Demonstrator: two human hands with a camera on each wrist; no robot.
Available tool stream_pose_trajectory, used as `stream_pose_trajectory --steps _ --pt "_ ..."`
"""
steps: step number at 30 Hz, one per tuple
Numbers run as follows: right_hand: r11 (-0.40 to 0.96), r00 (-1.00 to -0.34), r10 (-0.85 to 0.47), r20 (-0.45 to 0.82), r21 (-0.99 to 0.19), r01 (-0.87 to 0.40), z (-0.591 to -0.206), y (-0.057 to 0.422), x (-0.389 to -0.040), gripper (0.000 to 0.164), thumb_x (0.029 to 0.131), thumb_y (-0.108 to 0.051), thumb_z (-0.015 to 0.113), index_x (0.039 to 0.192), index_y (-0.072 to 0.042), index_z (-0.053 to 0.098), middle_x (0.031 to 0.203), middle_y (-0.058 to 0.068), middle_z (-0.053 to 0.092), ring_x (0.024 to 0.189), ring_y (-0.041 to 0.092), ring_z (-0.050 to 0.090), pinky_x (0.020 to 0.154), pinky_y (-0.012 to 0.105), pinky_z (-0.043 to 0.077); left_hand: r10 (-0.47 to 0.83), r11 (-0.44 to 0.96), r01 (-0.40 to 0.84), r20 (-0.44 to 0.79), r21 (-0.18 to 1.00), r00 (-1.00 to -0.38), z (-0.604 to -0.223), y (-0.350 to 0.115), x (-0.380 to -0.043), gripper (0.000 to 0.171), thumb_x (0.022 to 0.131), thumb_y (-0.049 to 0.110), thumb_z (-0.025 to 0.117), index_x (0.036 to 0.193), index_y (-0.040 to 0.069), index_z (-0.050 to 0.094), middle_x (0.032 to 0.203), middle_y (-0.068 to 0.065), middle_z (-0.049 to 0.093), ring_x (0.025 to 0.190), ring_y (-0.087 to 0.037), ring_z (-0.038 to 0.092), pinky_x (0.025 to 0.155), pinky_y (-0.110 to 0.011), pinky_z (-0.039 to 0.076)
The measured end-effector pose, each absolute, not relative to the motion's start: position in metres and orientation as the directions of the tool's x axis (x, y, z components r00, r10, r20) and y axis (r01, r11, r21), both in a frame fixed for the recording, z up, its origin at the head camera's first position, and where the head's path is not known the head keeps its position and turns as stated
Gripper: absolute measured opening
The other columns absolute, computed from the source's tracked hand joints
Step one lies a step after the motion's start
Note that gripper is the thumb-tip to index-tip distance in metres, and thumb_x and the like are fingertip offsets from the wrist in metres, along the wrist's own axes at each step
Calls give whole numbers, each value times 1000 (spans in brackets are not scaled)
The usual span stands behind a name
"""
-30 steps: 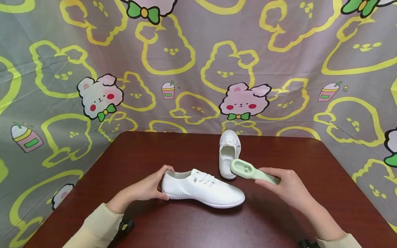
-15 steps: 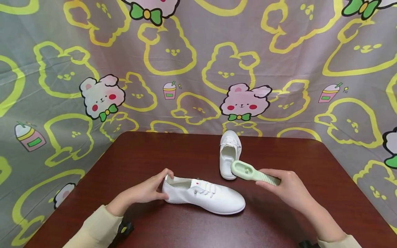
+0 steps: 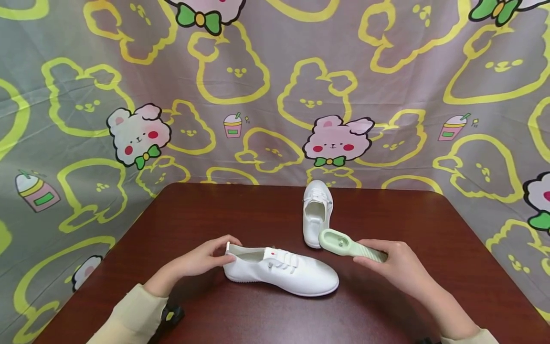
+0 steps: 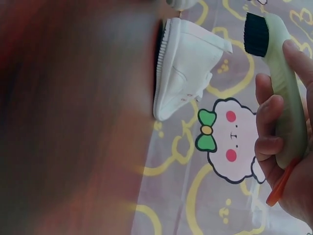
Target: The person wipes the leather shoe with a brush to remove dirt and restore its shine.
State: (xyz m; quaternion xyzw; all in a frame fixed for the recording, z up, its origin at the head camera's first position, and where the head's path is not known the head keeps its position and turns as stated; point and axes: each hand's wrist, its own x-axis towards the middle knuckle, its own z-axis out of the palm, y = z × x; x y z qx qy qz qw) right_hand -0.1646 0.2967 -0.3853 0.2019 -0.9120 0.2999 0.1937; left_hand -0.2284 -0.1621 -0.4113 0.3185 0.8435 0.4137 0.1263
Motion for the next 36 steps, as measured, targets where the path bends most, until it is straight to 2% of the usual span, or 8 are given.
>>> stream_pose_trajectory --steps 5,10,16,19,24,28,32,36 --pt "665 -820 -346 455 -497 -557 -392 289 -158 31 74 -22 85 103 -20 75 90 -13 69 72 3 58 62 15 43 615 471 386 18 793 -788 -412 -160 -225 23 99 27 58 118 16 57 109 -2 60 101 -23 56 78 -33 52" --pt "528 -736 -492 465 -513 -677 -399 273 -156 36 73 -19 86 107 -24 73 93 -15 69 76 3 61 67 14 45 595 480 349 -7 805 -803 -410 -160 -224 22 99 26 58 118 16 57 110 -5 58 101 -24 56 77 -37 54" --pt "493 -623 -603 498 -381 -782 -405 254 -159 36 72 -27 87 106 -27 73 91 -22 65 74 -3 56 66 11 41 601 489 346 -22 800 -799 -410 -160 -224 22 99 26 58 118 16 57 110 -5 59 101 -25 56 77 -38 53" --pt "527 -641 -591 490 -368 -766 -407 256 -162 34 74 -30 85 106 -27 73 91 -22 65 75 -3 57 67 11 42 610 489 355 -22 797 -792 -410 -159 -224 22 100 26 57 119 16 56 110 -4 59 100 -23 56 77 -38 53" --pt "611 -764 -498 410 -460 -644 -407 275 -169 29 78 -30 82 106 -25 74 93 -18 68 79 1 61 69 16 46 609 490 349 -27 799 -792 -410 -158 -223 23 100 26 57 120 16 56 110 -4 59 99 -21 56 76 -36 53" --pt "711 -836 -372 403 -455 -536 -405 291 -172 28 77 -32 82 101 -20 76 90 -15 69 74 0 58 63 22 47 605 492 341 -33 801 -796 -409 -156 -222 23 100 27 57 120 16 56 110 -5 58 98 -22 56 75 -37 54" --pt "706 -826 -348 444 -455 -542 -403 295 -167 28 75 -27 85 100 -20 76 88 -15 69 71 0 57 61 19 45 600 493 321 -49 808 -798 -409 -156 -222 24 99 26 57 121 16 55 113 -6 58 101 -23 56 76 -38 54" --pt "587 -748 -471 467 -468 -661 -404 285 -160 33 74 -22 85 105 -23 74 90 -17 68 74 1 59 65 14 44 597 492 312 -54 813 -801 -409 -156 -223 24 99 25 57 121 16 55 114 -7 57 103 -24 56 78 -39 54"
